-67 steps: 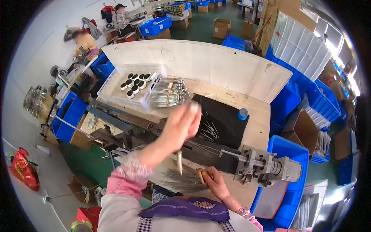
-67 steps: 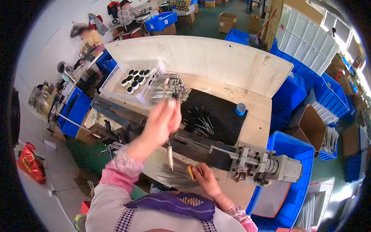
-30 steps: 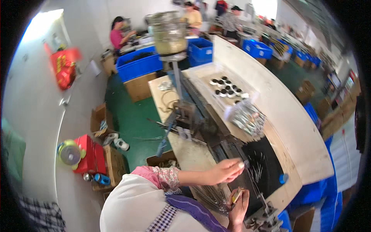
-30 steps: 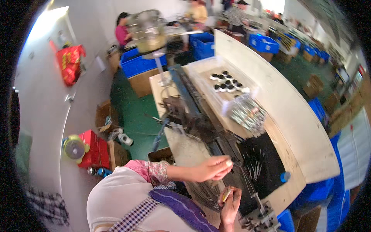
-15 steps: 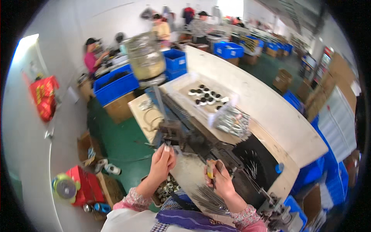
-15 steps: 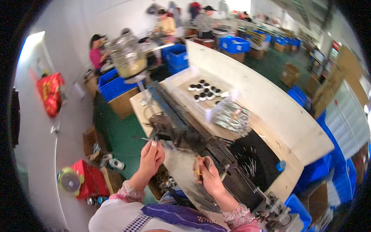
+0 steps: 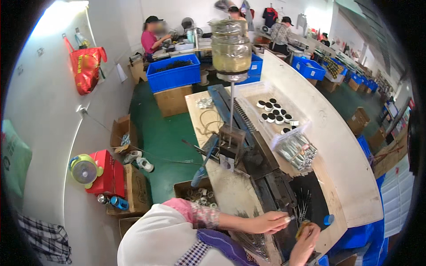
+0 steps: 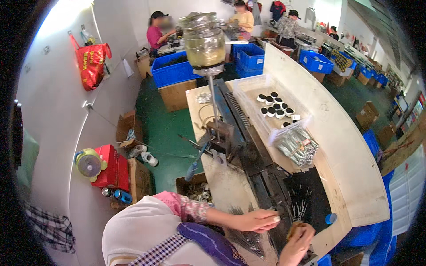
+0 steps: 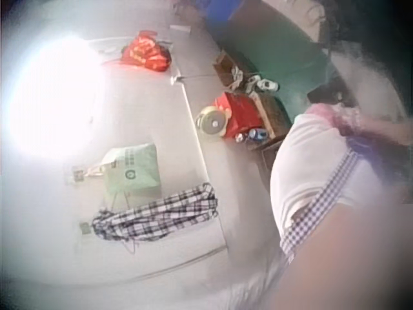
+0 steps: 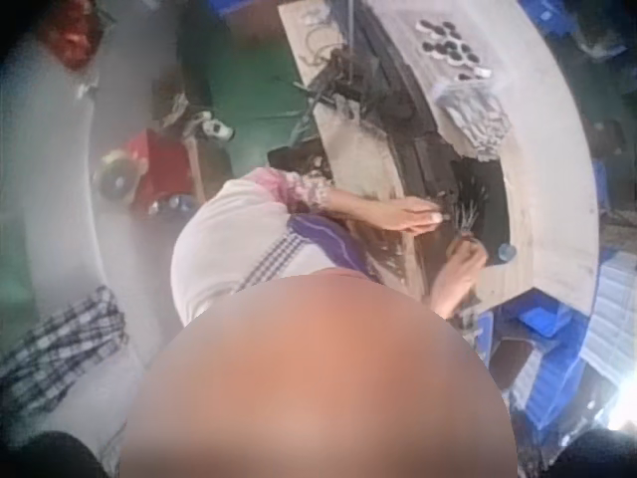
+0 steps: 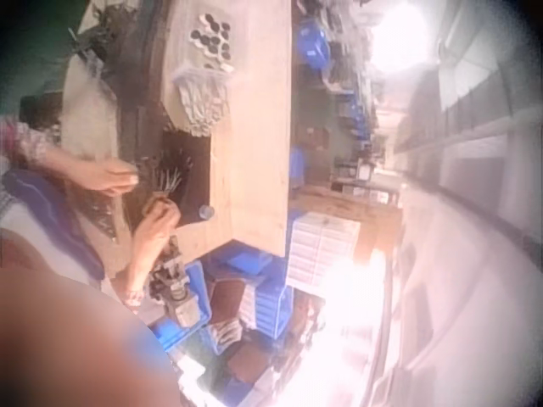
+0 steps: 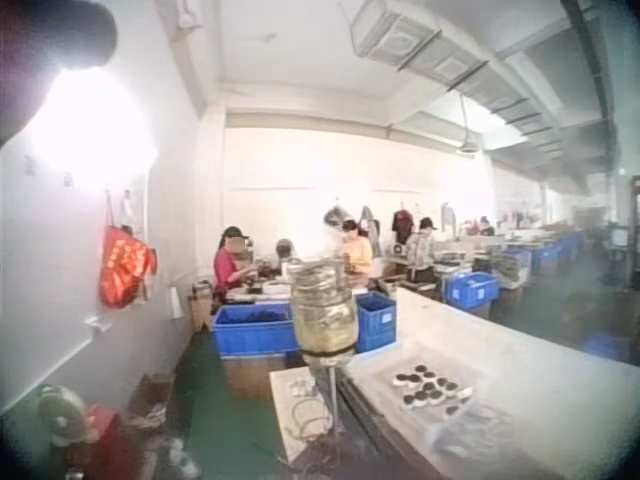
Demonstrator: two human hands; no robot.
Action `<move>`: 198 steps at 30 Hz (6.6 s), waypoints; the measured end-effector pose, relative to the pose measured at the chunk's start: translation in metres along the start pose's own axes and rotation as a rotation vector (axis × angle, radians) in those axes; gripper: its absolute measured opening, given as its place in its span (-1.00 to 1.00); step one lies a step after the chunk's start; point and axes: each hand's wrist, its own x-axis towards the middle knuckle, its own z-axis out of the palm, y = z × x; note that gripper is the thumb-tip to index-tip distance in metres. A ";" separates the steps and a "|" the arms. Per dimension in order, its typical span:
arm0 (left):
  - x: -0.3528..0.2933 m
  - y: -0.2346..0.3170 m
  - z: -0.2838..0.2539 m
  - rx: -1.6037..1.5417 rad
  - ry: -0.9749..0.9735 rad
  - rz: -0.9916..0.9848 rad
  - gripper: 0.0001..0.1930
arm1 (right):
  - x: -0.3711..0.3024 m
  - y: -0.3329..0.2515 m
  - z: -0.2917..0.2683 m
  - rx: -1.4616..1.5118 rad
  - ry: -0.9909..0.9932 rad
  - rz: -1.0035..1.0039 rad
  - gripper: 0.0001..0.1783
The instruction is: The recorder is assembling small metal brushes by inserting thin bristles into a metal base using a machine.
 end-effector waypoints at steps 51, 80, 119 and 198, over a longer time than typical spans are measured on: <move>0.052 -0.033 0.026 -0.039 0.324 -0.218 -0.74 | 0.070 0.065 -0.010 -0.280 -0.052 -0.288 -0.74; 0.048 0.000 0.019 -0.856 0.166 -0.238 -0.18 | 0.063 0.043 -0.041 -0.367 -0.060 -0.155 -0.58; 0.029 -0.001 0.012 -0.678 0.165 -0.128 -0.26 | 0.064 0.041 -0.001 -0.075 -0.089 -0.297 -0.89; -0.105 0.022 -0.059 1.387 0.311 0.409 -0.40 | -0.054 0.077 0.096 -0.329 -0.707 -0.420 -0.83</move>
